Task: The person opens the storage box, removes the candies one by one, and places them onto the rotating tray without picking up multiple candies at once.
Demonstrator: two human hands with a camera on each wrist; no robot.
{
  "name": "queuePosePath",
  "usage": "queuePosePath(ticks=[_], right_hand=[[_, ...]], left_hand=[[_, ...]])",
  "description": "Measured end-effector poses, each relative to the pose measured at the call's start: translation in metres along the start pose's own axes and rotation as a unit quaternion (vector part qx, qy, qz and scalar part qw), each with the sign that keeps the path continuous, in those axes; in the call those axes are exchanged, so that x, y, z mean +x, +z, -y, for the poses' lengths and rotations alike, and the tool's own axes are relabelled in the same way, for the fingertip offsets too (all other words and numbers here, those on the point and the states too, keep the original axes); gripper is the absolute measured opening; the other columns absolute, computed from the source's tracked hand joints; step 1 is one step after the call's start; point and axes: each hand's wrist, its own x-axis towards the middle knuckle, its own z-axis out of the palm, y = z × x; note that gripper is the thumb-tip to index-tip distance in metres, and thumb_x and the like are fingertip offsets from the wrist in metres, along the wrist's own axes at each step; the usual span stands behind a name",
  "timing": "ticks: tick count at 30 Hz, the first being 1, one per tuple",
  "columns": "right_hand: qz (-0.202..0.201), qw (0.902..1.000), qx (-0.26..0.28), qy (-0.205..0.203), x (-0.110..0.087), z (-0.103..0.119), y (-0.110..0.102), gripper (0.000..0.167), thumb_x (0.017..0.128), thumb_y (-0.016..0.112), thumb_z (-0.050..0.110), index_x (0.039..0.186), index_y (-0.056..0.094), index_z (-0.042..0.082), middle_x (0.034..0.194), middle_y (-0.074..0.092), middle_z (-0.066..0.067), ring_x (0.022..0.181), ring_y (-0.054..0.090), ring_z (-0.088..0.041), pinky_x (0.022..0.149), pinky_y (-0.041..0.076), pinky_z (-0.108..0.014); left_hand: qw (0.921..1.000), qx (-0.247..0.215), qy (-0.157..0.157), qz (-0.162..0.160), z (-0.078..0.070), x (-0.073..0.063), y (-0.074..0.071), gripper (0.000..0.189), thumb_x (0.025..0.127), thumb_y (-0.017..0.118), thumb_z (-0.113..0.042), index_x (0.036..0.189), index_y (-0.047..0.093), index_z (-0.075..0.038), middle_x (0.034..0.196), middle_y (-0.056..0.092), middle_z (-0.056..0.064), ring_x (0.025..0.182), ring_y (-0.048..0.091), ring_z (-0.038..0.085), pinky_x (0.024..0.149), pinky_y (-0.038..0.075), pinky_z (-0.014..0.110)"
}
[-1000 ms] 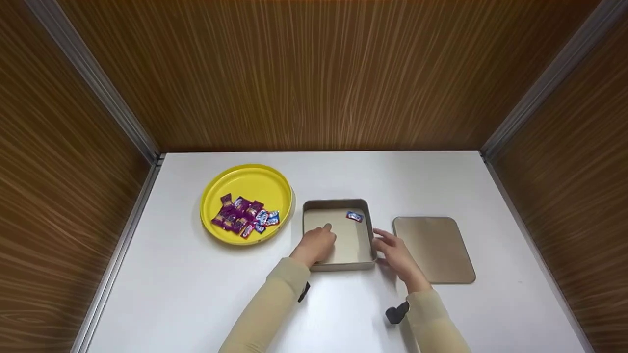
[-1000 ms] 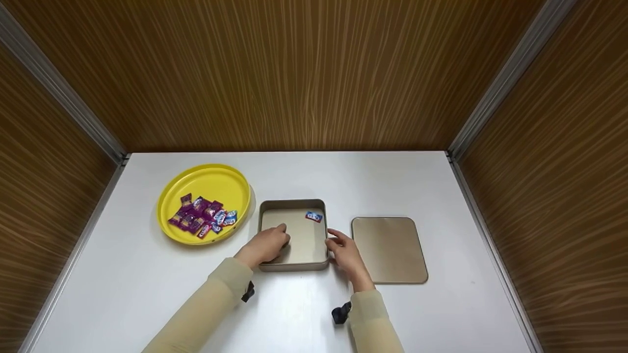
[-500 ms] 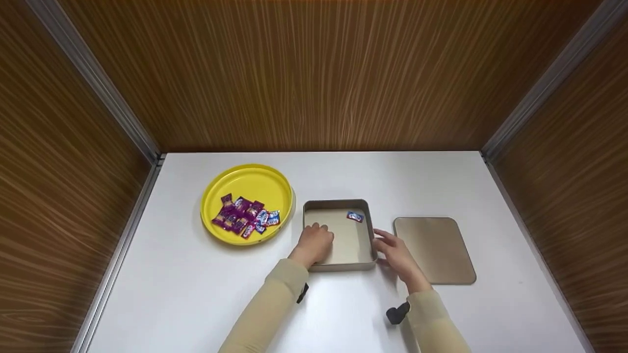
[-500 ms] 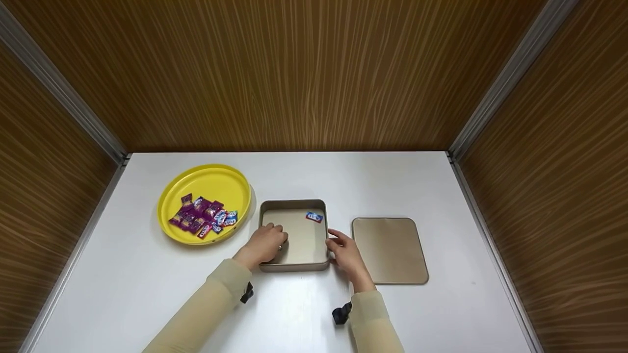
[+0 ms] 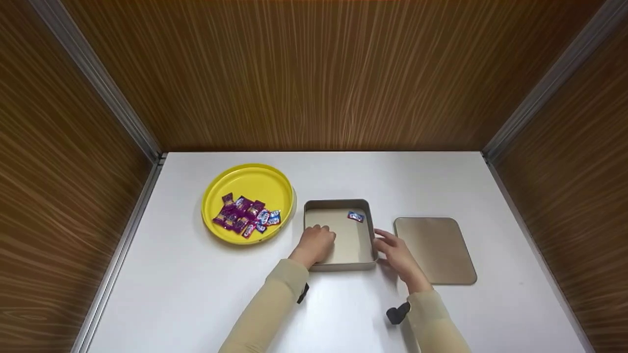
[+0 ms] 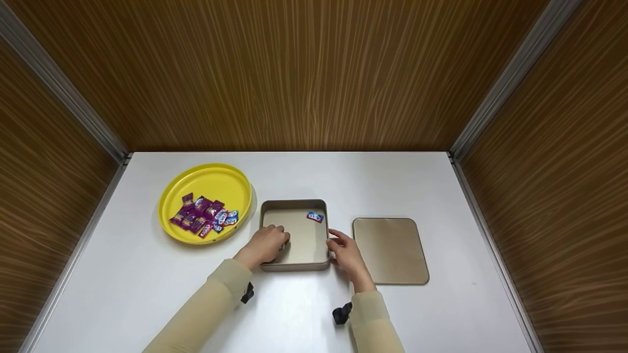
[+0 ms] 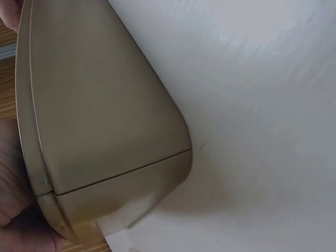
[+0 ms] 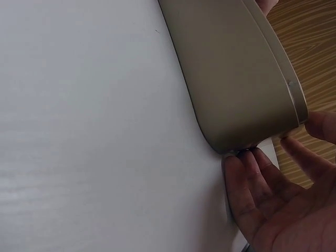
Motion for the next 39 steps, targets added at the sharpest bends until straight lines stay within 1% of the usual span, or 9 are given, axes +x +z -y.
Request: queuePosePath(ticks=[7, 11, 17, 22, 25, 29, 31, 36, 39], right_hand=[[0.001, 0.9999, -0.010, -0.005, 0.001, -0.001, -0.001, 0.053, 0.101, 0.055, 0.019, 0.148, 0.039, 0.002, 0.142, 0.046, -0.026, 0.126, 0.049, -0.038, 0.093, 0.049, -0.051], [-0.001, 0.9999, -0.009, -0.009, 0.002, -0.002, -0.002, 0.051, 0.101, 0.054, 0.018, 0.147, 0.041, 0.002, 0.140, 0.047, -0.026, 0.125, 0.049, -0.038, 0.095, 0.048, -0.052], [-0.001, 0.9999, -0.015, -0.007, 0.002, -0.004, -0.003, 0.051, 0.100, 0.055, 0.018, 0.146, 0.042, 0.003, 0.140, 0.049, -0.026, 0.124, 0.051, -0.037, 0.094, 0.049, -0.051], [0.001, 0.9999, -0.012, -0.008, 0.002, -0.004, -0.002, 0.051, 0.100, 0.054, 0.018, 0.147, 0.041, 0.002, 0.140, 0.048, -0.026, 0.124, 0.050, -0.037, 0.094, 0.048, -0.051], [-0.002, 1.0000, -0.002, -0.005, 0.001, -0.002, -0.001, 0.050, 0.100, 0.054, 0.017, 0.147, 0.041, 0.003, 0.140, 0.048, -0.026, 0.125, 0.050, -0.037, 0.094, 0.048, -0.051], [-0.001, 1.0000, 0.008, -0.005, 0.001, 0.000, 0.000, 0.050, 0.101, 0.053, 0.015, 0.147, 0.040, 0.002, 0.141, 0.047, -0.026, 0.126, 0.048, -0.038, 0.094, 0.048, -0.052], [0.000, 0.9999, 0.009, -0.004, 0.000, 0.000, 0.000, 0.050, 0.101, 0.053, 0.015, 0.147, 0.040, 0.002, 0.141, 0.046, -0.027, 0.127, 0.048, -0.039, 0.094, 0.048, -0.053], [0.000, 1.0000, 0.002, -0.004, -0.001, 0.000, -0.001, 0.050, 0.101, 0.053, 0.016, 0.147, 0.040, 0.002, 0.141, 0.046, -0.027, 0.127, 0.047, -0.039, 0.095, 0.047, -0.053], [-0.002, 1.0000, -0.002, -0.001, 0.000, 0.000, -0.001, 0.049, 0.101, 0.053, 0.016, 0.147, 0.041, 0.003, 0.141, 0.047, -0.026, 0.127, 0.048, -0.038, 0.096, 0.047, -0.053]], left_hand=[[1.0000, -0.003, -0.005, 0.007, 0.001, 0.000, -0.002, 0.016, 0.090, 0.060, -0.006, 0.090, 0.075, -0.011, 0.082, 0.066, 0.006, 0.076, 0.063, 0.024, 0.067, 0.052, 0.039], [0.9999, -0.015, -0.003, -0.002, 0.003, 0.000, -0.006, 0.014, 0.090, 0.062, -0.006, 0.087, 0.075, -0.011, 0.081, 0.065, 0.005, 0.075, 0.063, 0.024, 0.066, 0.052, 0.039], [0.9976, -0.048, -0.001, -0.051, 0.010, -0.002, -0.015, 0.015, 0.088, 0.065, -0.005, 0.079, 0.073, -0.013, 0.080, 0.063, 0.003, 0.077, 0.059, 0.022, 0.067, 0.049, 0.037], [0.9934, -0.062, -0.002, -0.097, 0.022, -0.007, -0.022, 0.012, 0.087, 0.066, -0.005, 0.080, 0.072, -0.013, 0.084, 0.061, 0.003, 0.079, 0.060, 0.023, 0.067, 0.048, 0.037], [0.9890, -0.076, -0.002, -0.127, 0.032, -0.012, -0.025, 0.008, 0.086, 0.068, -0.005, 0.082, 0.072, -0.011, 0.083, 0.060, 0.003, 0.076, 0.061, 0.023, 0.065, 0.050, 0.036], [0.9795, -0.124, -0.006, -0.159, 0.049, -0.019, -0.028, 0.003, 0.086, 0.072, -0.006, 0.088, 0.073, -0.008, 0.085, 0.061, 0.004, 0.074, 0.062, 0.022, 0.067, 0.053, 0.035], [0.9728, -0.156, -0.017, -0.171, 0.059, -0.023, -0.031, 0.006, 0.086, 0.073, -0.007, 0.092, 0.073, -0.007, 0.087, 0.061, 0.005, 0.075, 0.062, 0.022, 0.069, 0.054, 0.034], [0.9486, -0.228, -0.056, -0.212, 0.083, -0.032, -0.034, 0.011, 0.085, 0.075, -0.006, 0.097, 0.073, -0.005, 0.091, 0.063, 0.006, 0.079, 0.064, 0.022, 0.072, 0.055, 0.035], [0.9300, -0.269, -0.079, -0.237, 0.096, -0.035, -0.032, 0.010, 0.085, 0.074, -0.004, 0.095, 0.073, -0.003, 0.091, 0.063, 0.007, 0.082, 0.064, 0.023, 0.075, 0.055, 0.035]])
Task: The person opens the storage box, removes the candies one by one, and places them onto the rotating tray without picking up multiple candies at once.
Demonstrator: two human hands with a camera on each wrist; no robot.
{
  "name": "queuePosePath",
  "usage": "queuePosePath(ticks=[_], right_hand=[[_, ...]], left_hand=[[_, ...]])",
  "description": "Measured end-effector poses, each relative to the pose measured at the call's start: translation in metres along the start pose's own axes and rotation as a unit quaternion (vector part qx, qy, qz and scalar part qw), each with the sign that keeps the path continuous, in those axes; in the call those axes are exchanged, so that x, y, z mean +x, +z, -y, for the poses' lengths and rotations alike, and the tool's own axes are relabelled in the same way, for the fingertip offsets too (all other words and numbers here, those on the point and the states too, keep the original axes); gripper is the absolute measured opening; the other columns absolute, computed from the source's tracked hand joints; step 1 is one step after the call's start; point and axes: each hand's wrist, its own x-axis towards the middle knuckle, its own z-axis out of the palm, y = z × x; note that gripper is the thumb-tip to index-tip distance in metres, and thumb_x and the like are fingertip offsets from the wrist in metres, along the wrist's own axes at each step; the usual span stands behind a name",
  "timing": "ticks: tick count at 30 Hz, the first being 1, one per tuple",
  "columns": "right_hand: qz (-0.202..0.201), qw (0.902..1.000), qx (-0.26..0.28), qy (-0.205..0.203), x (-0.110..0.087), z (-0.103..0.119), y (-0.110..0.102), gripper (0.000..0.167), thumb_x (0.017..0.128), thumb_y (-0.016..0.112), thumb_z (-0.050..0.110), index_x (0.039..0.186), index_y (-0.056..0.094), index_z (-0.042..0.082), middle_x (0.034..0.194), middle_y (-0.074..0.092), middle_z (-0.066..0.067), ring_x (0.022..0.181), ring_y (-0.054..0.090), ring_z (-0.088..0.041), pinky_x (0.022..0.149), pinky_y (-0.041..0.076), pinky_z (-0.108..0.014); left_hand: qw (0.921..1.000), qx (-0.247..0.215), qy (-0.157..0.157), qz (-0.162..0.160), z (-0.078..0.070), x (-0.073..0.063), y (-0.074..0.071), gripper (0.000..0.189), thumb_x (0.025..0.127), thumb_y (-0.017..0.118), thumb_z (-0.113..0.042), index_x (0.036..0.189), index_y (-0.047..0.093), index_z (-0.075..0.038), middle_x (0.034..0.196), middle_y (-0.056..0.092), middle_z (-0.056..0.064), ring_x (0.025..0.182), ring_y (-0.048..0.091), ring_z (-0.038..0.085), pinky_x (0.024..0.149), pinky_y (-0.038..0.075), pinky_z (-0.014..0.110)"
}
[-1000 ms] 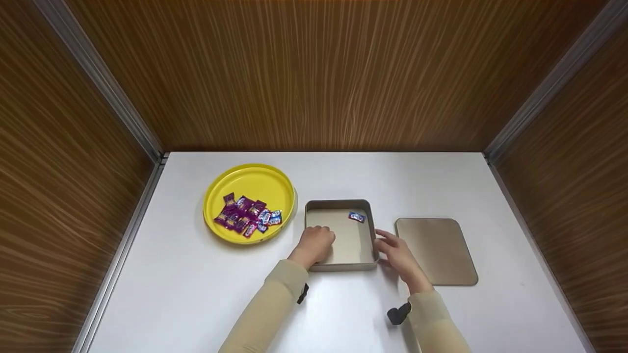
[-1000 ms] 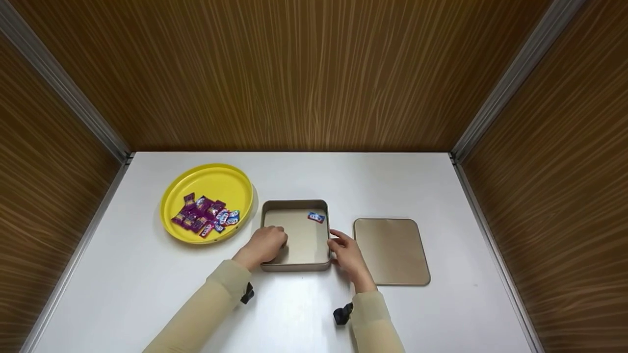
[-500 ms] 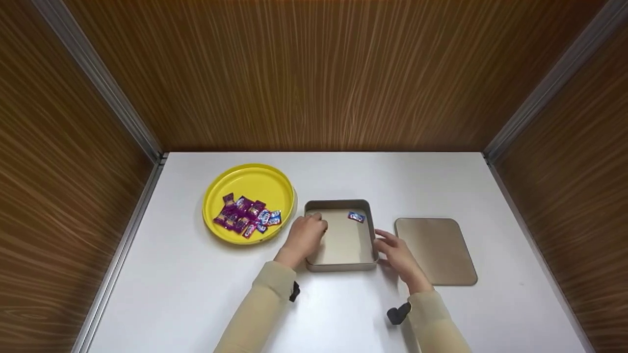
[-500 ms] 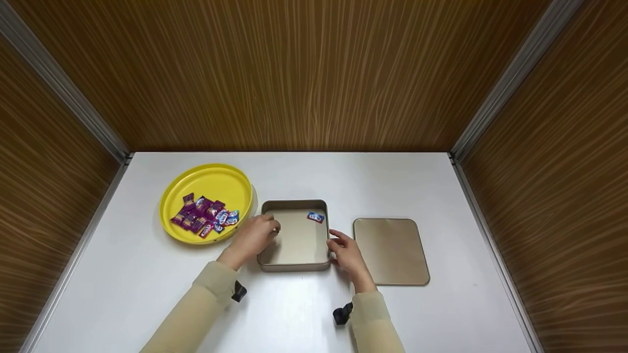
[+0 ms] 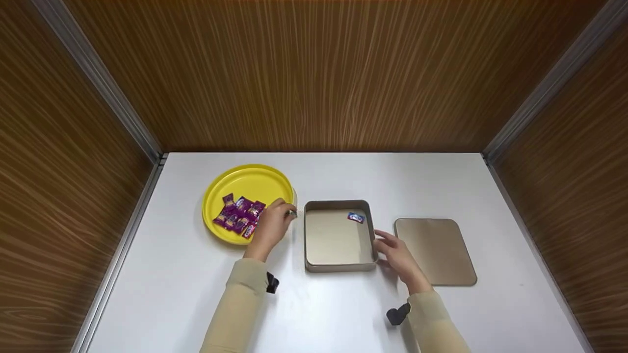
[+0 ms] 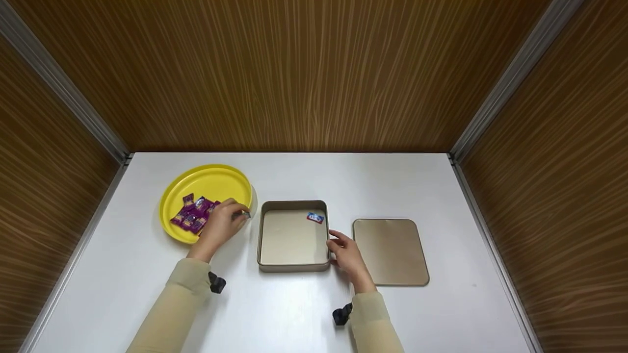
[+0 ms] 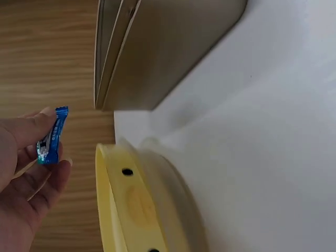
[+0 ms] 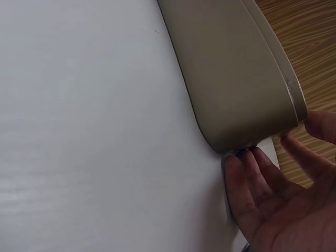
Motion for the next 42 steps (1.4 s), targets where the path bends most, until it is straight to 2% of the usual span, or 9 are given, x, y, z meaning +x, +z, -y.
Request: queuePosePath(ticks=[5, 10, 16, 21, 24, 28, 36, 39, 42], right_hand=[[0.001, 1.0000, -0.002, 0.002, 0.001, -0.002, 0.000, 0.048, 0.101, 0.053, 0.016, 0.146, 0.042, 0.004, 0.142, 0.047, -0.025, 0.126, 0.049, -0.037, 0.097, 0.046, -0.053], [0.001, 1.0000, -0.001, 0.000, 0.001, -0.001, 0.000, 0.048, 0.101, 0.052, 0.015, 0.147, 0.042, 0.004, 0.142, 0.047, -0.025, 0.127, 0.049, -0.038, 0.097, 0.046, -0.054], [0.005, 1.0000, 0.001, 0.002, 0.001, -0.001, 0.000, 0.049, 0.101, 0.053, 0.016, 0.147, 0.042, 0.004, 0.143, 0.046, -0.025, 0.129, 0.047, -0.039, 0.097, 0.045, -0.054], [0.007, 1.0000, -0.004, 0.006, 0.001, -0.001, 0.000, 0.050, 0.101, 0.052, 0.017, 0.148, 0.040, 0.004, 0.144, 0.044, -0.026, 0.132, 0.043, -0.041, 0.098, 0.043, -0.056], [0.008, 0.9999, 0.000, 0.008, 0.001, 0.000, 0.000, 0.050, 0.101, 0.052, 0.018, 0.148, 0.040, 0.004, 0.144, 0.044, -0.026, 0.132, 0.043, -0.041, 0.099, 0.044, -0.055], [0.005, 1.0000, 0.003, 0.005, 0.001, -0.001, 0.001, 0.049, 0.101, 0.053, 0.016, 0.147, 0.042, 0.004, 0.143, 0.046, -0.025, 0.130, 0.045, -0.039, 0.098, 0.045, -0.054], [0.002, 1.0000, 0.000, -0.001, 0.001, -0.001, 0.001, 0.048, 0.101, 0.054, 0.016, 0.146, 0.043, 0.004, 0.142, 0.047, -0.024, 0.128, 0.048, -0.037, 0.097, 0.046, -0.054], [-0.001, 1.0000, 0.000, -0.003, 0.001, -0.001, 0.001, 0.048, 0.100, 0.054, 0.016, 0.146, 0.044, 0.004, 0.141, 0.048, -0.023, 0.126, 0.049, -0.036, 0.096, 0.047, -0.052], [-0.002, 1.0000, 0.004, -0.002, 0.001, -0.002, 0.001, 0.048, 0.100, 0.054, 0.016, 0.146, 0.044, 0.004, 0.141, 0.049, -0.022, 0.125, 0.050, -0.036, 0.096, 0.047, -0.052]], left_hand=[[0.9960, -0.051, -0.059, -0.043, 0.019, -0.001, -0.006, 0.010, 0.087, 0.069, 0.003, 0.097, 0.073, 0.001, 0.092, 0.065, 0.012, 0.088, 0.064, 0.027, 0.082, 0.053, 0.038], [0.9910, -0.059, -0.095, -0.072, 0.036, -0.003, -0.008, 0.015, 0.085, 0.066, 0.011, 0.097, 0.072, 0.005, 0.092, 0.066, 0.017, 0.091, 0.064, 0.032, 0.085, 0.051, 0.043], [0.9837, -0.044, -0.159, -0.072, 0.047, -0.004, -0.006, 0.027, 0.082, 0.056, 0.019, 0.099, 0.072, 0.007, 0.096, 0.067, 0.021, 0.097, 0.063, 0.036, 0.090, 0.050, 0.044], [0.9751, -0.034, -0.208, -0.070, 0.052, -0.001, -0.001, 0.034, 0.084, 0.046, 0.018, 0.106, 0.070, 0.009, 0.103, 0.068, 0.023, 0.103, 0.062, 0.037, 0.094, 0.048, 0.044], [0.9739, -0.020, -0.213, -0.077, 0.055, 0.000, 0.002, 0.035, 0.086, 0.043, 0.018, 0.108, 0.068, 0.010, 0.103, 0.067, 0.025, 0.102, 0.062, 0.038, 0.093, 0.049, 0.045], [0.9739, -0.012, -0.212, -0.078, 0.053, 0.001, 0.003, 0.035, 0.086, 0.046, 0.016, 0.113, 0.066, 0.010, 0.104, 0.065, 0.026, 0.102, 0.062, 0.039, 0.091, 0.049, 0.046], [0.9739, 0.003, -0.225, -0.031, 0.045, 0.005, 0.004, 0.033, 0.095, 0.061, -0.006, 0.127, 0.061, 0.001, 0.118, 0.062, 0.023, 0.107, 0.061, 0.037, 0.088, 0.051, 0.047], [0.9760, 0.006, -0.217, -0.020, 0.041, 0.005, 0.004, 0.034, 0.096, 0.061, -0.012, 0.128, 0.061, 0.000, 0.122, 0.061, 0.023, 0.110, 0.060, 0.037, 0.090, 0.050, 0.048], [0.9814, 0.012, -0.191, -0.017, 0.036, 0.005, 0.006, 0.034, 0.096, 0.062, -0.015, 0.126, 0.062, 0.000, 0.122, 0.061, 0.023, 0.112, 0.059, 0.038, 0.092, 0.049, 0.049]])
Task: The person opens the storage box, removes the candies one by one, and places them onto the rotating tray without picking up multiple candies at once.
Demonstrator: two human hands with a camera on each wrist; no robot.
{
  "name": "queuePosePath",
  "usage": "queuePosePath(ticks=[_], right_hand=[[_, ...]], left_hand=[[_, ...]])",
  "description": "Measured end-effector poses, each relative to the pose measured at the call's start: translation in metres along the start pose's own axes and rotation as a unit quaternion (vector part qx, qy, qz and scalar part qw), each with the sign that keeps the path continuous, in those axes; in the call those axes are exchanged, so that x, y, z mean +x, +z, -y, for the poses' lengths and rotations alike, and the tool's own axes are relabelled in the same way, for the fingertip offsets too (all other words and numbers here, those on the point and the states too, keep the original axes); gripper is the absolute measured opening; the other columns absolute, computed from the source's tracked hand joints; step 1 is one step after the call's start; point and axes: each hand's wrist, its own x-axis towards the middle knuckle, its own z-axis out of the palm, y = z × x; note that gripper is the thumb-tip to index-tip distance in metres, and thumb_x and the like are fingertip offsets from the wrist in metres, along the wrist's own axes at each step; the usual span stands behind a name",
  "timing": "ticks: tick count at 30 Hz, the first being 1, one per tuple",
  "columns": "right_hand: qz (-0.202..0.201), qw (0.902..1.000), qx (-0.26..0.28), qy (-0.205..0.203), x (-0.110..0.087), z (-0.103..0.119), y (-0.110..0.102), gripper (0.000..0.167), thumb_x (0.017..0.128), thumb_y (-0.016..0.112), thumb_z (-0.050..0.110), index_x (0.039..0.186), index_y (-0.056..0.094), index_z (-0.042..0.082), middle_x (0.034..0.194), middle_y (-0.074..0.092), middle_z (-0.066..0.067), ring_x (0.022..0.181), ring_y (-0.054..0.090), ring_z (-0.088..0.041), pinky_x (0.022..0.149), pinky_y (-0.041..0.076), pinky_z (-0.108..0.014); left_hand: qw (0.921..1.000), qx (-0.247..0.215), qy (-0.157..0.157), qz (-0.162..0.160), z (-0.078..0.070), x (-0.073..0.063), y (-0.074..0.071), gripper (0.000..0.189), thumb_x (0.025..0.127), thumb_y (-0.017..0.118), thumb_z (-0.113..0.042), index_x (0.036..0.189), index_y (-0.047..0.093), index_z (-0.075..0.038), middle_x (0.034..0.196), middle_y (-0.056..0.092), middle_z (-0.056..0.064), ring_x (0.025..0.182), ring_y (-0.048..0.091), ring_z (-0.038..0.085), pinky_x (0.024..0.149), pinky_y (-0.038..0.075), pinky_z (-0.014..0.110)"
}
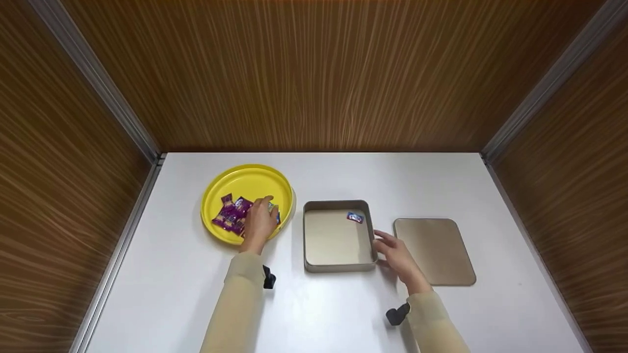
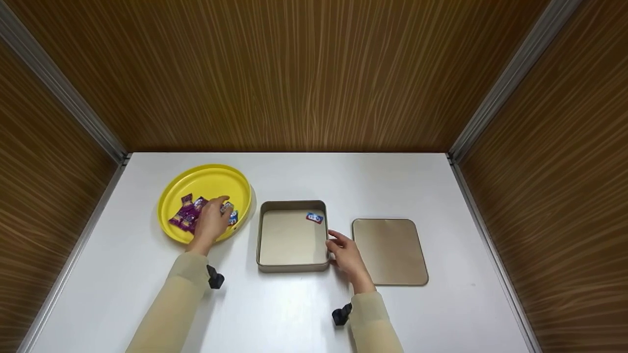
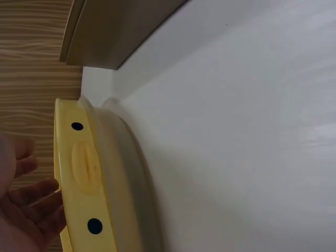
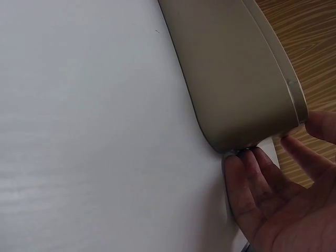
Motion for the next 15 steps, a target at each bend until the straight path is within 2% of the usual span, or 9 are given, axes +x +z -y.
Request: queuePosePath(ticks=[8, 12, 15], right_hand=[[0.005, 1.0000, -0.004, 0.001, -0.002, 0.000, -0.002, 0.049, 0.101, 0.054, 0.019, 0.147, 0.042, 0.004, 0.144, 0.045, -0.024, 0.129, 0.046, -0.039, 0.098, 0.044, -0.054], [0.001, 1.0000, -0.004, 0.006, -0.003, 0.003, -0.001, 0.049, 0.101, 0.053, 0.018, 0.146, 0.043, 0.004, 0.141, 0.048, -0.024, 0.127, 0.049, -0.037, 0.097, 0.046, -0.053], [-0.004, 0.9999, -0.010, 0.012, -0.002, 0.005, 0.000, 0.048, 0.100, 0.052, 0.016, 0.146, 0.043, 0.004, 0.138, 0.051, -0.024, 0.123, 0.051, -0.035, 0.096, 0.048, -0.051]], left_hand=[[0.9965, 0.005, 0.083, 0.000, -0.020, -0.006, 0.007, 0.030, 0.092, 0.068, -0.014, 0.118, 0.066, 0.002, 0.115, 0.063, 0.022, 0.108, 0.060, 0.038, 0.094, 0.048, 0.048], [0.9945, 0.011, 0.103, 0.008, -0.033, -0.011, 0.009, 0.028, 0.093, 0.068, -0.017, 0.115, 0.068, 0.001, 0.115, 0.064, 0.020, 0.107, 0.060, 0.037, 0.094, 0.048, 0.048], [0.9936, 0.021, 0.108, 0.025, -0.044, -0.016, 0.011, 0.029, 0.094, 0.067, -0.019, 0.117, 0.068, -0.002, 0.117, 0.063, 0.019, 0.108, 0.059, 0.036, 0.092, 0.049, 0.047]])
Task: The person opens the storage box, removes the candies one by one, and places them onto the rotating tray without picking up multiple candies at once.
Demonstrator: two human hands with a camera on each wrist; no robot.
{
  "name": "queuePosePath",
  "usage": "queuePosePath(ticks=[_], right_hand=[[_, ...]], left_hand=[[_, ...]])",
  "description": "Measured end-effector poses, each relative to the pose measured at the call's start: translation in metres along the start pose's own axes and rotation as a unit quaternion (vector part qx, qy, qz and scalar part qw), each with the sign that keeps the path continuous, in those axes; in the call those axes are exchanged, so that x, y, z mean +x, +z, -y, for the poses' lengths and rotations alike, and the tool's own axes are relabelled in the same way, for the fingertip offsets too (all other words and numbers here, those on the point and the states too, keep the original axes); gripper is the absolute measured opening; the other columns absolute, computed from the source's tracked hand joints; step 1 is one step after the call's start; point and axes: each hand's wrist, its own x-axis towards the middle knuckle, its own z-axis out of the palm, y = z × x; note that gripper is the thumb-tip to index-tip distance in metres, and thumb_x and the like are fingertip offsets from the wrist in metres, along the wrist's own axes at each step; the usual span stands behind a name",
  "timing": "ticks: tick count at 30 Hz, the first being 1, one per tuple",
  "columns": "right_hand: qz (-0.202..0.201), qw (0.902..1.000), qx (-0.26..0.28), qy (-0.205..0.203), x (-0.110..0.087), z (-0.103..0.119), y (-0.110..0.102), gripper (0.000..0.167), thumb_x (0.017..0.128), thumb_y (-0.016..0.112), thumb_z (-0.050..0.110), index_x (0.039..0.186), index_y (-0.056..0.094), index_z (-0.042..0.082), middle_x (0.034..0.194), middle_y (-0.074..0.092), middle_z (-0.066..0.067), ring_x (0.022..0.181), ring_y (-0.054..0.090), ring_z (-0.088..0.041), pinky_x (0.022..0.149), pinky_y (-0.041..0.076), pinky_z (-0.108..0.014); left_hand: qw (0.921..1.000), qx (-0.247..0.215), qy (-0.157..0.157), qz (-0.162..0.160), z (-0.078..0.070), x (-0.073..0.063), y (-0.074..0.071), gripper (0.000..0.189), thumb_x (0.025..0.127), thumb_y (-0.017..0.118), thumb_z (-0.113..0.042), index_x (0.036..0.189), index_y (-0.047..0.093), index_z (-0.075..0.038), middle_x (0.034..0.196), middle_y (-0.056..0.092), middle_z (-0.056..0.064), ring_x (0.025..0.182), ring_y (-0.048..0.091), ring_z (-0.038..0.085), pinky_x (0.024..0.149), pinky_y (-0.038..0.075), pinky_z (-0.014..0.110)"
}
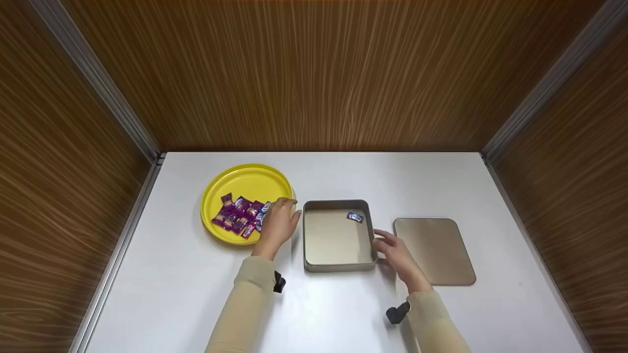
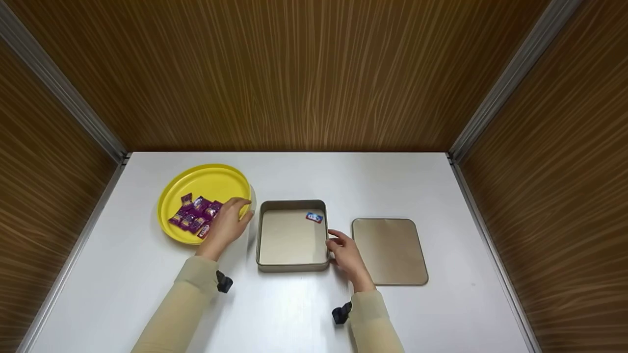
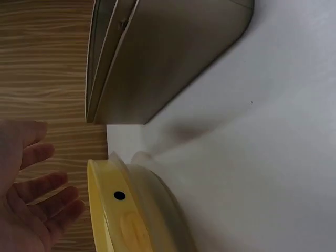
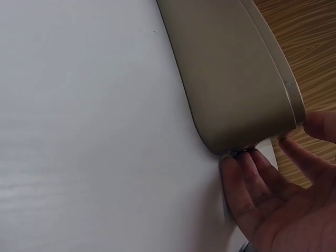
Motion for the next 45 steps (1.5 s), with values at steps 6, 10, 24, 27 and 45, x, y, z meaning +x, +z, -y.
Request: queuePosePath(ticks=[6, 10, 24, 27, 45], right_hand=[[-0.010, 0.9998, -0.019, -0.002, 0.006, 0.007, 0.001, 0.050, 0.097, 0.049, 0.010, 0.145, 0.041, 0.003, 0.137, 0.050, -0.024, 0.121, 0.053, -0.036, 0.096, 0.048, -0.048], [-0.014, 0.9992, -0.032, -0.017, 0.011, 0.010, 0.002, 0.051, 0.100, 0.049, 0.013, 0.148, 0.037, 0.003, 0.139, 0.048, -0.027, 0.124, 0.051, -0.038, 0.097, 0.047, -0.049], [-0.016, 0.9979, -0.044, -0.046, 0.012, 0.007, 0.007, 0.046, 0.101, 0.050, 0.012, 0.144, 0.044, -0.002, 0.135, 0.053, -0.028, 0.120, 0.055, -0.039, 0.096, 0.048, -0.050], [-0.016, 0.9974, -0.051, -0.048, 0.010, 0.006, 0.008, 0.046, 0.100, 0.052, 0.011, 0.143, 0.045, -0.003, 0.132, 0.054, -0.029, 0.119, 0.056, -0.039, 0.097, 0.047, -0.050], [-0.035, 0.9955, -0.073, -0.050, 0.005, 0.003, 0.017, 0.045, 0.096, 0.058, 0.013, 0.138, 0.052, -0.001, 0.126, 0.059, -0.024, 0.115, 0.058, -0.035, 0.100, 0.044, -0.049]], left_hand=[[0.9978, 0.025, 0.021, 0.058, -0.024, -0.003, 0.006, 0.032, 0.095, 0.064, -0.024, 0.120, 0.067, -0.004, 0.118, 0.062, 0.016, 0.107, 0.060, 0.033, 0.090, 0.051, 0.045], [0.9948, 0.033, 0.030, 0.092, -0.039, -0.006, 0.012, 0.034, 0.096, 0.064, -0.028, 0.122, 0.066, -0.006, 0.120, 0.062, 0.014, 0.109, 0.060, 0.030, 0.091, 0.050, 0.043], [0.9824, 0.077, 0.090, 0.145, -0.072, -0.012, 0.045, 0.030, 0.093, 0.067, -0.026, 0.118, 0.069, -0.010, 0.113, 0.063, 0.009, 0.102, 0.061, 0.026, 0.083, 0.053, 0.039], [0.9757, 0.096, 0.094, 0.173, -0.077, -0.012, 0.048, 0.034, 0.093, 0.067, -0.029, 0.121, 0.068, -0.011, 0.114, 0.062, 0.008, 0.101, 0.061, 0.025, 0.082, 0.053, 0.039], [0.9397, 0.155, 0.094, 0.290, -0.098, -0.007, 0.063, 0.033, 0.092, 0.068, -0.033, 0.119, 0.069, -0.013, 0.117, 0.066, 0.007, 0.099, 0.063, 0.025, 0.079, 0.052, 0.041]])
